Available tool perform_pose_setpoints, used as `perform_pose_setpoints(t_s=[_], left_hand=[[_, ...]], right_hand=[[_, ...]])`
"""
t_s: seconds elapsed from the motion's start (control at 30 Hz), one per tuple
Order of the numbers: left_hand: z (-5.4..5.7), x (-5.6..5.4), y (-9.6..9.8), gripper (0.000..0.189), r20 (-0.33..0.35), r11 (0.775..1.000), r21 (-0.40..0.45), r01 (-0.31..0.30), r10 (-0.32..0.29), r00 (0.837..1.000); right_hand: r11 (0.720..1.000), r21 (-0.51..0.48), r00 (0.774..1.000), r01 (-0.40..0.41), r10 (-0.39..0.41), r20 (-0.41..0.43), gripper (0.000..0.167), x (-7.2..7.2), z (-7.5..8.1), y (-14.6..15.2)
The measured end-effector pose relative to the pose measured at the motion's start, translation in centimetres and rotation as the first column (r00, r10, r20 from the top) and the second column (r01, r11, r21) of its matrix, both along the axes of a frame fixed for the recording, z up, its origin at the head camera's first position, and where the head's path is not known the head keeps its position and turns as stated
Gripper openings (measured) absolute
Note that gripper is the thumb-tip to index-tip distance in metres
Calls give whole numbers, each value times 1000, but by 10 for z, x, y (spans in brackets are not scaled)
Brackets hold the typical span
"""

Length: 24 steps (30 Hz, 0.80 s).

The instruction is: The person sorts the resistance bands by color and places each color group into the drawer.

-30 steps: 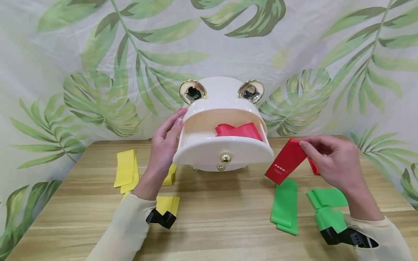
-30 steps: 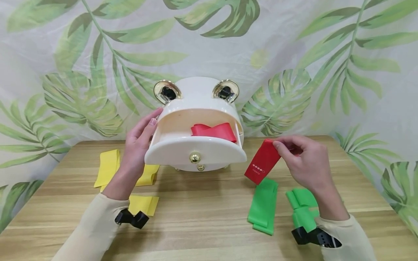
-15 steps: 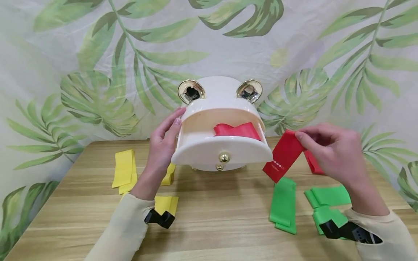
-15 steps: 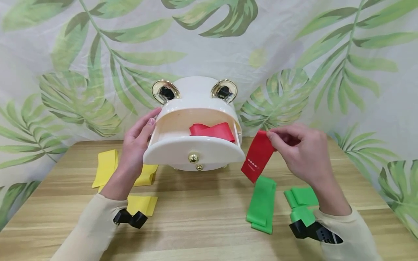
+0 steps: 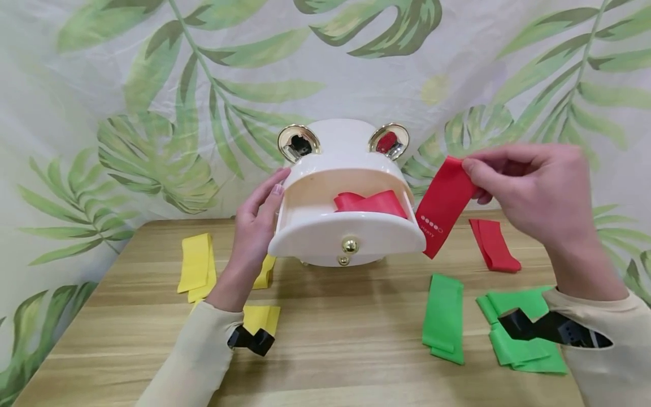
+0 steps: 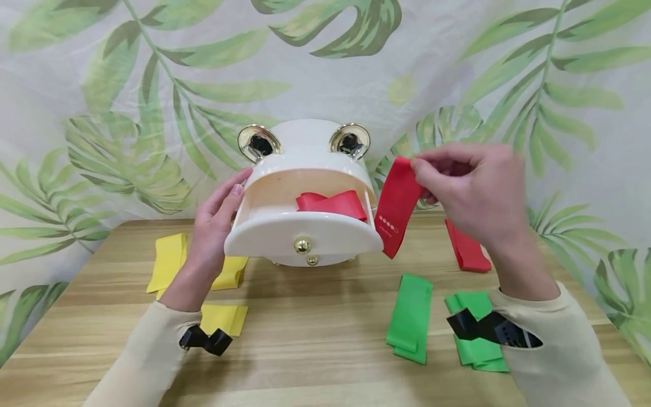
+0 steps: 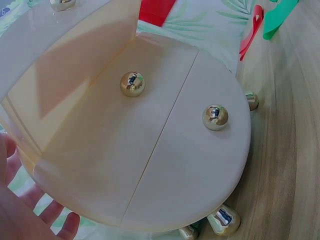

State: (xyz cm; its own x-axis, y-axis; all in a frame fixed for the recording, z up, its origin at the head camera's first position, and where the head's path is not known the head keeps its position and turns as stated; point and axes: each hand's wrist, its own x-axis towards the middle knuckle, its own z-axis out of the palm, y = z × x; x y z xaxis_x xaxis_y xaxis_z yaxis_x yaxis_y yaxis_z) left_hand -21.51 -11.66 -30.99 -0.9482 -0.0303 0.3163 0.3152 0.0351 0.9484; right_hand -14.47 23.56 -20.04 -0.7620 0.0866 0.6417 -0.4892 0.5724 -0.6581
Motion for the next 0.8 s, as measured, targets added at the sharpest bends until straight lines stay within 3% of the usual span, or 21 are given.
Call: perform_pose_setpoints(t_s=[0.2, 0.47, 0.7, 0.8], left_hand=[[1, 1, -1, 40, 2, 1000, -3, 0, 0, 1000], [1, 2, 0, 40, 4, 1000, 8, 5, -5, 1000], [1, 1, 1, 40, 4, 1000, 5, 8, -8, 1000], [0, 0, 2, 40, 4, 1000, 11, 10, -10, 1000]], right_hand=[[995, -101, 1000, -11, 11, -3, 16, 0, 29, -8], [955, -260, 988, -145, 127, -87, 21, 0, 58, -35], [918, -289, 957, -271, 225, -183, 14, -8, 65, -60], [924, -257, 954, -282, 240, -182, 13, -14, 65, -72]])
